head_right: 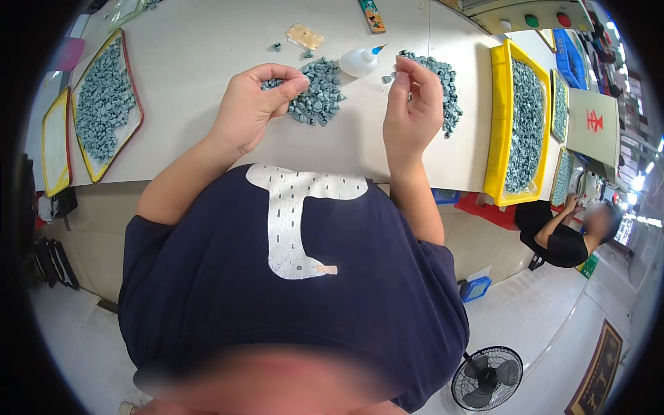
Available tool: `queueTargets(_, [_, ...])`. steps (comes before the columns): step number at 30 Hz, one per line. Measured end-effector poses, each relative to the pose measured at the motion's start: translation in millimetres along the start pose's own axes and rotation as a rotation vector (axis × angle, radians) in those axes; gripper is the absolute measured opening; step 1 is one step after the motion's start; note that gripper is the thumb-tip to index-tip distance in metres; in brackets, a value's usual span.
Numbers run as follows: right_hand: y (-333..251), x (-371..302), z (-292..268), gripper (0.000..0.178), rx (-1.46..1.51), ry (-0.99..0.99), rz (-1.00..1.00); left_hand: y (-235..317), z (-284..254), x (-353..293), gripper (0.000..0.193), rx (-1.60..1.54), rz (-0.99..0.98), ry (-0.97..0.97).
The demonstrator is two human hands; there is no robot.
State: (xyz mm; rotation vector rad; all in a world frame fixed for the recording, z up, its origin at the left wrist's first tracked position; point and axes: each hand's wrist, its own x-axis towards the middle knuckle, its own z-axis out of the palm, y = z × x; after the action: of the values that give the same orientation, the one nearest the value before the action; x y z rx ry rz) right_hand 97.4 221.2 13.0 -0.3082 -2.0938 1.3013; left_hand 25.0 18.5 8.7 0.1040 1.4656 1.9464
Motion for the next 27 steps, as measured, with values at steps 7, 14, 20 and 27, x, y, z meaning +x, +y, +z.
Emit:
queueTargets(7, [13.2, 9.1, 6.1, 0.041, -0.31, -0.343, 0.032, 4.9, 5.5, -1.3, 0.025, -0.241, -0.04, -0.107])
queueTargets(14, [12.7, 3.8, 13.6, 0.033, 0.185, -0.247, 0.138, 6.5, 9.1, -5.7, 0.024, -0.365, -0.141, -0.21])
queueTargets(20, [-2.6, 3.5, -2.3, 0.035, 0.172, -0.308, 0.134, 7.3, 6.1, -1.2, 0.028, -0.456, -0.232, -0.236])
queueTargets(27, [-0.5, 5.4, -5.7, 0.048, 0.155, -0.377, 0.043, 7.8, 6.8, -0.9, 0.027, -0.482, -0.207, -0.229])
